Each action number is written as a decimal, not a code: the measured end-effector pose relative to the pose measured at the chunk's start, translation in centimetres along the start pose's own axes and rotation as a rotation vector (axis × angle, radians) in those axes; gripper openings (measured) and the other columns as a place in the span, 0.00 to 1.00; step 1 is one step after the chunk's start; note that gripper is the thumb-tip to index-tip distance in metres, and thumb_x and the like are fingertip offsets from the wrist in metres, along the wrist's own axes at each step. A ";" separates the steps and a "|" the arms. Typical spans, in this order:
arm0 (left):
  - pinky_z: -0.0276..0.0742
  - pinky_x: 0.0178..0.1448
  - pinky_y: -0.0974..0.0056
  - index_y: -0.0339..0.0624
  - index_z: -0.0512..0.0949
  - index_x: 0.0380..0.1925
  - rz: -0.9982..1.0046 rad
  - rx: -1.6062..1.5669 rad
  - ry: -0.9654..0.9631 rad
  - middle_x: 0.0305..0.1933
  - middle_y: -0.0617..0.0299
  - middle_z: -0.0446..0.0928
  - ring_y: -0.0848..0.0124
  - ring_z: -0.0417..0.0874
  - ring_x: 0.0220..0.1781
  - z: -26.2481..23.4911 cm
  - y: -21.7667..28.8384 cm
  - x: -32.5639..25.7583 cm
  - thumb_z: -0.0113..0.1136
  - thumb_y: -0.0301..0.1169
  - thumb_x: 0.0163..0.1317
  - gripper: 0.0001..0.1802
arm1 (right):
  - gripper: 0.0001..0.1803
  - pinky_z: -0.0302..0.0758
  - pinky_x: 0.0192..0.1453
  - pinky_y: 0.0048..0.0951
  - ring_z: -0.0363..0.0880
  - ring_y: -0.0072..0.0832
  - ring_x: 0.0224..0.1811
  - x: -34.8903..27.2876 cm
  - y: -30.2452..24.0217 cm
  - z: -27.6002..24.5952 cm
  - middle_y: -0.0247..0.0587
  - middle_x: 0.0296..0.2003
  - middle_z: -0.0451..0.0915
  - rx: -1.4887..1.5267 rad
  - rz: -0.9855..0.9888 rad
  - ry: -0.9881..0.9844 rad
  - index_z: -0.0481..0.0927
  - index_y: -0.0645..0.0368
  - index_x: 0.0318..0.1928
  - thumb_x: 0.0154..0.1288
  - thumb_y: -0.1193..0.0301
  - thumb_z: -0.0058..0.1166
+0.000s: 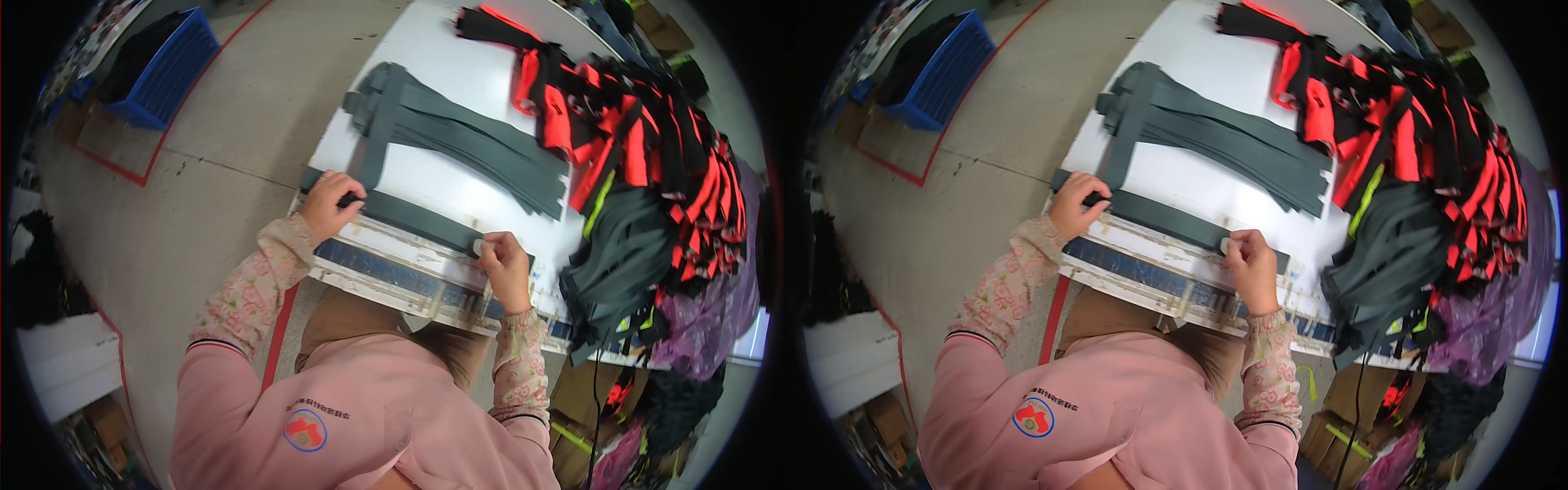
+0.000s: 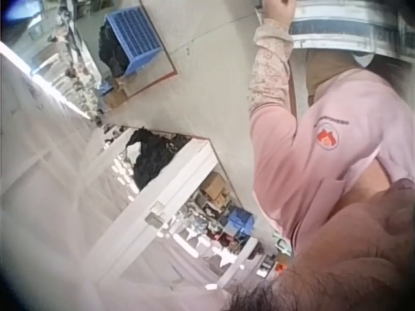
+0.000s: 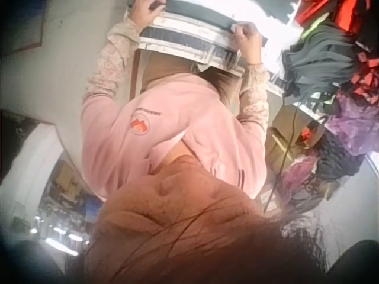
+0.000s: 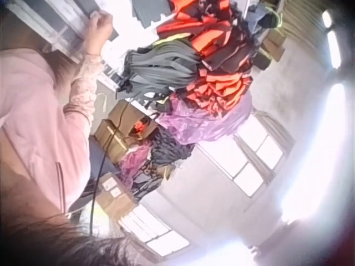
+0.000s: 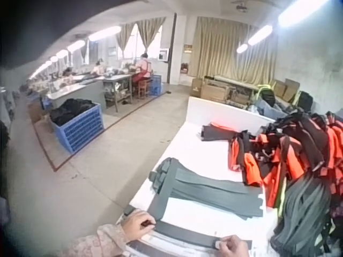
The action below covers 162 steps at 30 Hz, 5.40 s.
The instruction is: Sorting and stacking various grey and red fabric pieces at a manufacturing workstation.
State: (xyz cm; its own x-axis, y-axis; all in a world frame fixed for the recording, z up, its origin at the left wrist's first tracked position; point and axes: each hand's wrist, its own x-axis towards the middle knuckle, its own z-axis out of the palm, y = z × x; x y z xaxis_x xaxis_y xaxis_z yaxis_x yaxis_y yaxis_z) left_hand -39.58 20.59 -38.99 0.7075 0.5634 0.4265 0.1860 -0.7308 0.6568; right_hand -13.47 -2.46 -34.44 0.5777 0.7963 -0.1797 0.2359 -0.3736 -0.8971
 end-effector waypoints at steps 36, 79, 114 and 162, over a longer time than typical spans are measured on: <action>0.71 0.49 0.56 0.45 0.77 0.37 -0.053 -0.052 -0.029 0.37 0.61 0.76 0.58 0.74 0.41 0.0 0.3 0.1 0.62 0.23 0.52 0.11 | 0.07 0.76 0.30 0.35 0.81 0.40 0.22 3.5 -4.4 15.1 0.48 0.23 0.81 -0.074 -0.320 -0.207 0.79 0.62 0.40 0.63 0.73 0.57; 0.71 0.51 0.59 0.41 0.76 0.38 -0.109 -0.142 0.019 0.38 0.58 0.78 0.58 0.76 0.42 0.6 0.3 0.1 0.61 0.23 0.60 0.07 | 0.31 0.73 0.27 0.27 0.76 0.20 0.22 -0.8 -2.5 3.2 0.34 0.21 0.76 0.060 -0.054 -0.307 0.63 0.62 0.70 0.68 0.76 0.53; 0.70 0.54 0.57 0.45 0.76 0.38 -0.047 -0.069 -0.101 0.40 0.59 0.77 0.56 0.75 0.45 -0.8 0.3 0.1 0.69 0.25 0.50 0.15 | 0.04 0.72 0.27 0.21 0.76 0.16 0.23 -0.2 1.2 -0.6 0.33 0.23 0.78 0.039 0.003 0.013 0.76 0.64 0.41 0.69 0.76 0.53; 0.71 0.49 0.60 0.42 0.74 0.39 -0.046 -0.118 0.025 0.35 0.59 0.74 0.61 0.75 0.41 0.8 -0.4 0.0 0.59 0.21 0.59 0.09 | 0.07 0.75 0.31 0.30 0.81 0.30 0.22 3.4 -4.1 14.4 0.41 0.22 0.82 -0.042 -0.249 -0.192 0.79 0.63 0.39 0.65 0.72 0.57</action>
State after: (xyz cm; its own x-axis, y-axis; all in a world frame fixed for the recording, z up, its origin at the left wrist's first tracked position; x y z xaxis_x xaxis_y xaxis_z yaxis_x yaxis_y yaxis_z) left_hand -39.12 20.62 -39.74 0.6830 0.6056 0.4085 0.1352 -0.6544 0.7440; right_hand -23.77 8.63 -37.21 0.3411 0.9394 -0.0335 0.3860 -0.1725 -0.9062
